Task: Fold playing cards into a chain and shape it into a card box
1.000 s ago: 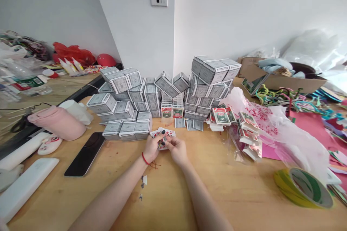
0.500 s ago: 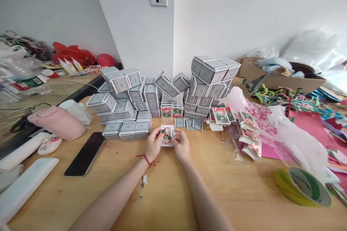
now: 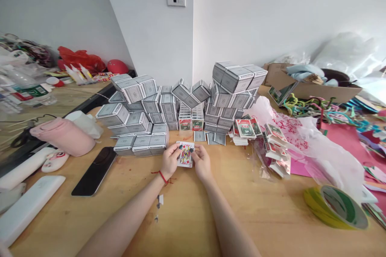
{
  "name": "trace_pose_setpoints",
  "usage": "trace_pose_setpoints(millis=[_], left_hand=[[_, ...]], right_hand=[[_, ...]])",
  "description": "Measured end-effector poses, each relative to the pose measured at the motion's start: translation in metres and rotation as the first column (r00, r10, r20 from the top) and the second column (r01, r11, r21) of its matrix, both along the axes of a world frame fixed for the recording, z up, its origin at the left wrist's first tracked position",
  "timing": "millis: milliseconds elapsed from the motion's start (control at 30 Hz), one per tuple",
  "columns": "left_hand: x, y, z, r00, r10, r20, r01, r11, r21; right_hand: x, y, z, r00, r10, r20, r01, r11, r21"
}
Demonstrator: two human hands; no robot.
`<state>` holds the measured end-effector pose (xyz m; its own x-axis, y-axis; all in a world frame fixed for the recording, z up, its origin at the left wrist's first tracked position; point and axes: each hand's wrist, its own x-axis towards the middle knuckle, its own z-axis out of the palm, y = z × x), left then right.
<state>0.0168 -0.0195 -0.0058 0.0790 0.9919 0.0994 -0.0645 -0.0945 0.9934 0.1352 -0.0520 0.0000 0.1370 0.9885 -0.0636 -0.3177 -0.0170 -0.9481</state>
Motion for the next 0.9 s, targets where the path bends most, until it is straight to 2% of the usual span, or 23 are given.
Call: trace_pose_setpoints(millis=[233,600,900], left_hand=[[-0.0012,-0.0019,0.0021,0.995,-0.081,0.061,0.079,0.996,0.035],[-0.0015,-0.0001,-0.0046,0.999,-0.047,-0.002,0.047,0.995,0.084],[-0.0017,-0.0039,0.0028,0.999,-0.04,-0.024,0.042,0.994,0.096]], right_hand=[[0.0004,0.0004,0.0016,1.0,-0.011,0.001,0.011,1.0,-0.016],[-0.0001,-0.0016,0.0019,1.0,-0.004,-0.013,0.004,1.0,-0.003],[-0.0004,-0.0012,0.0006,0.999,0.033,-0.032,-0.034,0.999,-0.012]])
